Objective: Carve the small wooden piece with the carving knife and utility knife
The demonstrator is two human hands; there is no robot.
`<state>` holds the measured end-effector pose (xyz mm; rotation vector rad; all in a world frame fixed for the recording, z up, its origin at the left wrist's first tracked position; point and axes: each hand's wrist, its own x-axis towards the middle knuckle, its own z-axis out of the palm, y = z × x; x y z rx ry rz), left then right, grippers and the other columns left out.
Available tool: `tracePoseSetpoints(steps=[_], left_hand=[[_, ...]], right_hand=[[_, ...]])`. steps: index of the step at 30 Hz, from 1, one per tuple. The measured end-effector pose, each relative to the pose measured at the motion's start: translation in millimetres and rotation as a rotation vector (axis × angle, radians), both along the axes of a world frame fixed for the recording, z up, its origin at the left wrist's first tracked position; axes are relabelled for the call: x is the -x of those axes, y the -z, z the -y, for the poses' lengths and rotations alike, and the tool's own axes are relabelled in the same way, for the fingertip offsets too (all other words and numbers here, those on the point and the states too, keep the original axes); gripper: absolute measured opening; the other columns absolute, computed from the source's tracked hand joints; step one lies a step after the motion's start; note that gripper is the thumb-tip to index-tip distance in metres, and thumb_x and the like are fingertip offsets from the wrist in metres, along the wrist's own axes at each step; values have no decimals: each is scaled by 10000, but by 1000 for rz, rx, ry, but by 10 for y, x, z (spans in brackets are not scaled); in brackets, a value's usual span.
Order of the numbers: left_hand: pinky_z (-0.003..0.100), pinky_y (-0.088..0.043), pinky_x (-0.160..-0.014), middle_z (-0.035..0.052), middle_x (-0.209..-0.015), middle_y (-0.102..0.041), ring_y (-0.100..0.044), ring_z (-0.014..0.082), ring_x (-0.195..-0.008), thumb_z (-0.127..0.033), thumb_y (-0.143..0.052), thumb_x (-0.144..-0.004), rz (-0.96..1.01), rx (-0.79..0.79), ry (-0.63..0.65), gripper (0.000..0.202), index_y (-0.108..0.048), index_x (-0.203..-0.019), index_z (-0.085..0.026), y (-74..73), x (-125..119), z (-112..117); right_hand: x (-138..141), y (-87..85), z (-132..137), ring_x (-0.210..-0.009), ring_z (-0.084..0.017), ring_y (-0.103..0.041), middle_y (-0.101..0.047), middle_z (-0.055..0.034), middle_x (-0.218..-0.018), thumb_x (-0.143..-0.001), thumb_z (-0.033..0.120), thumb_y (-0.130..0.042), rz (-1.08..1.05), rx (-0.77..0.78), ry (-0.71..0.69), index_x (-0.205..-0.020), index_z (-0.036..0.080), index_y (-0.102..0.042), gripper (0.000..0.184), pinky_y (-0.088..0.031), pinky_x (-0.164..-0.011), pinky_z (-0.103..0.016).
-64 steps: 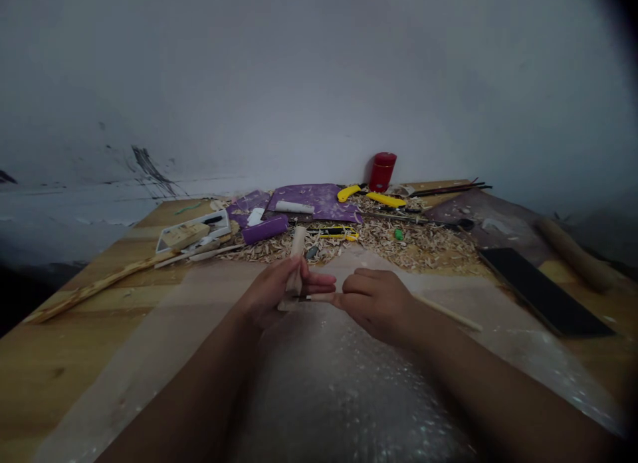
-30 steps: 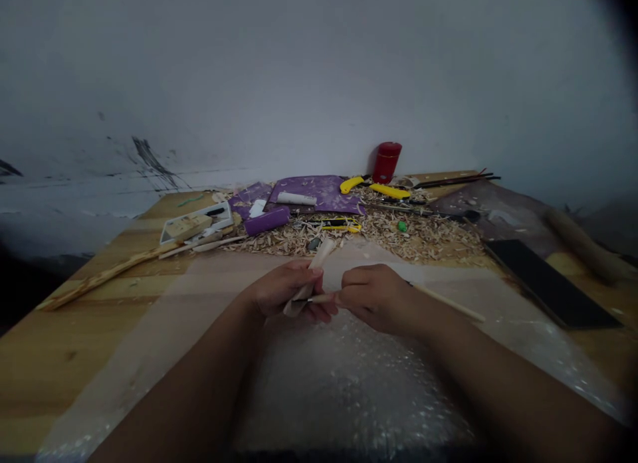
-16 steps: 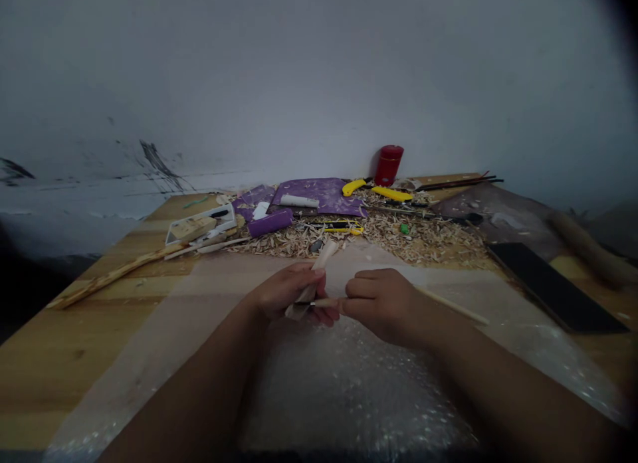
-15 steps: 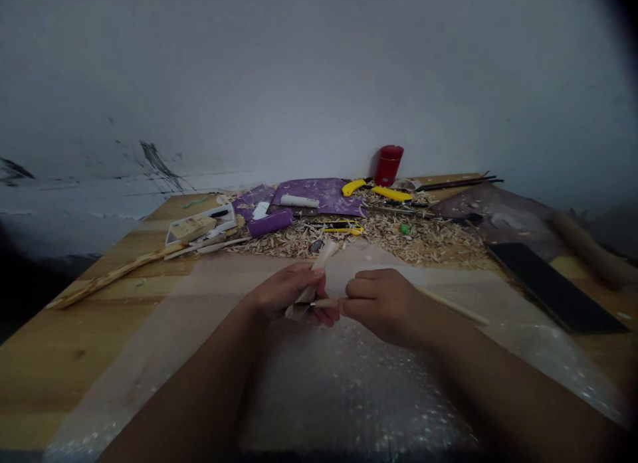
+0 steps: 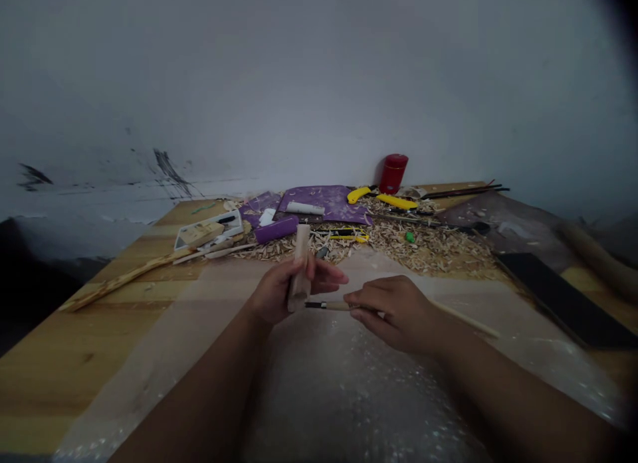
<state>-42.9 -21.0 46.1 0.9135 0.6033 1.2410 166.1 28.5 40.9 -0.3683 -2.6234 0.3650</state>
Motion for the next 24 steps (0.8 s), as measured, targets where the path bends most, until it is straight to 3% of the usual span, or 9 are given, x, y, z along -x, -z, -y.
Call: tracePoseSetpoints(steps=[5, 11, 15, 24], left_hand=[[511, -336, -924, 118, -888, -651, -584, 311, -969, -336, -442, -803, 22, -26, 4, 260, -494, -643, -138, 41, 7, -13], [475, -389, -882, 115, -842, -659, -599, 300, -946, -386, -454, -814, -90, -48, 5, 292, -499, -660, -142, 103, -9, -22], [462, -438, -824, 125, -830, -669, -618, 288, -901, -431, -441, -819, -144, -33, -14, 338, -492, -649, -143, 113, -35, -27], [450, -470, -780, 102, -768, -684, -637, 289, -868, -424, -457, -811, -84, -2, -148, 333, -463, -615, -154, 130, -108, -56]], right_hand=[[47, -8, 75, -735, -143, -603, -664, -29, -869, -879, 247, -420, 64, 102, 61, -1094, 229, -572, 263, -397, -660, -234], [83, -61, 166, -707, -138, -617, -669, 5, -856, -881, 230, -409, 129, 134, 80, -1142, 321, -546, 309, -399, -627, -230], [111, -30, 207, -735, -138, -623, -676, -2, -900, -869, 194, -412, 127, 159, 98, -1129, 303, -557, 317, -404, -653, -228], [212, 31, 330, -655, -150, -600, -657, -15, -755, -838, 151, -402, 112, 153, 186, -1089, 275, -570, 327, -384, -607, -233]])
